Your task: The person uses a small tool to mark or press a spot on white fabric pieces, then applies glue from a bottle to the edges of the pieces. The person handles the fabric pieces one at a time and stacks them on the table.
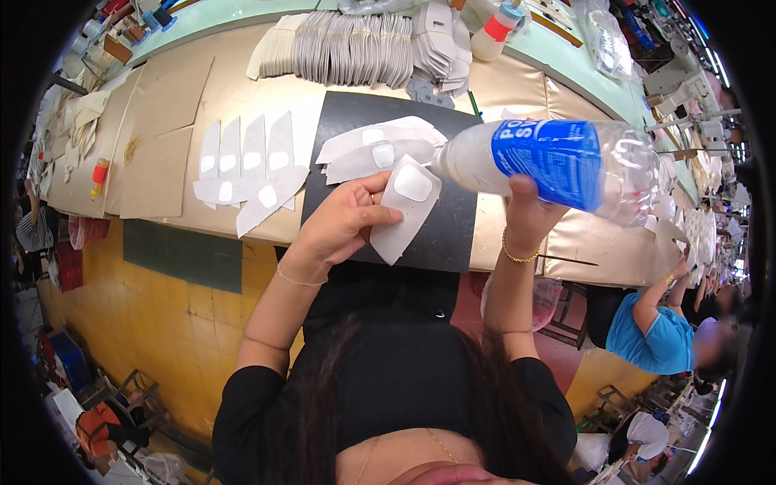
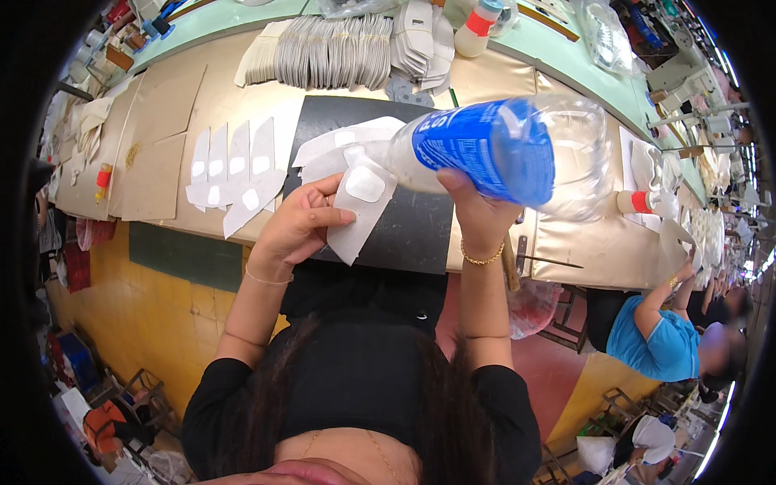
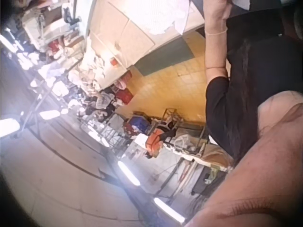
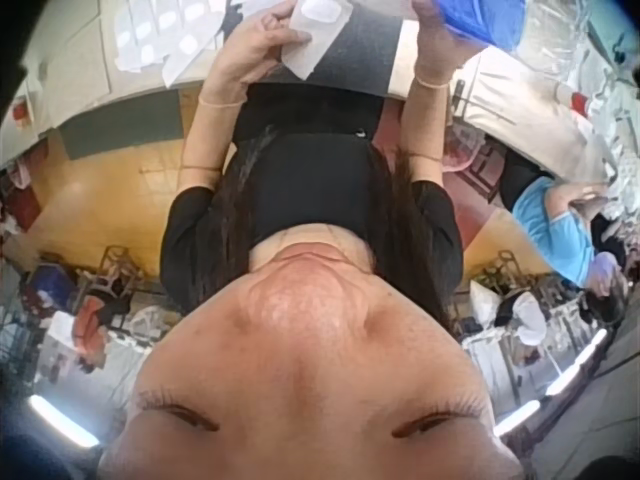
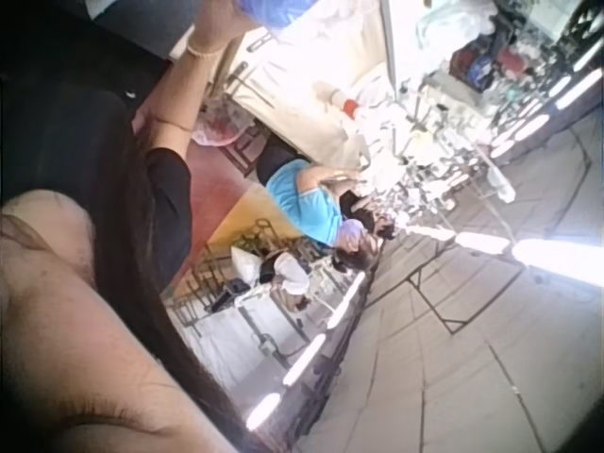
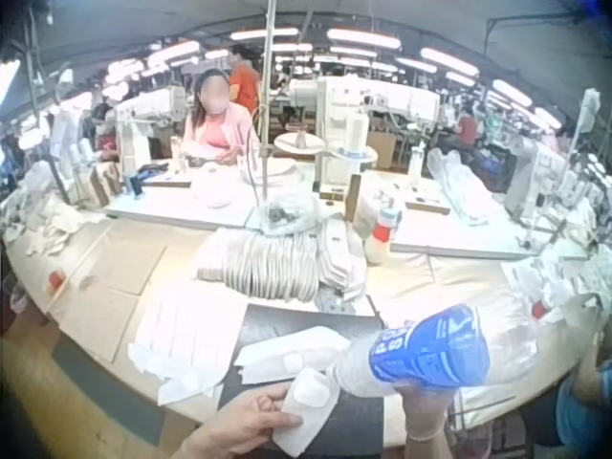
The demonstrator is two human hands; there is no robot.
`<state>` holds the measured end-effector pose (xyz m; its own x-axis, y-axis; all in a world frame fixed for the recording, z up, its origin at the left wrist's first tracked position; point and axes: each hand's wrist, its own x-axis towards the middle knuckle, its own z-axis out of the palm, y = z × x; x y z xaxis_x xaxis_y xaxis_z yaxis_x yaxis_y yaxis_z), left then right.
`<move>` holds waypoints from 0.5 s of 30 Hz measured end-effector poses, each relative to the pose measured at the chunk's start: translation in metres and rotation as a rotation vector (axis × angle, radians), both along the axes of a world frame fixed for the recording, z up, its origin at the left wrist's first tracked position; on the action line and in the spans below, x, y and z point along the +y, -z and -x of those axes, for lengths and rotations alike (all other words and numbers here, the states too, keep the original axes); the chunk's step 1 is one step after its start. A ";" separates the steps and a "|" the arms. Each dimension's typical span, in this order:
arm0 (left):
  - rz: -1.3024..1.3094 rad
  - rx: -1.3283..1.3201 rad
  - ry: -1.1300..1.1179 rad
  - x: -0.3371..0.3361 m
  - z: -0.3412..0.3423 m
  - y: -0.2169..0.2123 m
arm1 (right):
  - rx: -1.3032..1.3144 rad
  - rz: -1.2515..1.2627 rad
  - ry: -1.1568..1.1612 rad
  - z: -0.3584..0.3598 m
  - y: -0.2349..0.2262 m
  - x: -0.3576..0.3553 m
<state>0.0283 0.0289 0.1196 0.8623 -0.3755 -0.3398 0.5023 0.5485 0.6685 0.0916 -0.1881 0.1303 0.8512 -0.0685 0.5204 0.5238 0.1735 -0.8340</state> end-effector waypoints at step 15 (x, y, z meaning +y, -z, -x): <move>0.010 0.075 0.134 0.001 -0.002 0.004 | 0.262 0.284 -0.244 -0.008 0.013 0.007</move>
<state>0.0299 0.0299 0.1159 0.7765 -0.4895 -0.3967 0.6197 0.4797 0.6212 0.0998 -0.1806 0.1168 0.9302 0.2647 0.2542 0.2607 0.0107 -0.9654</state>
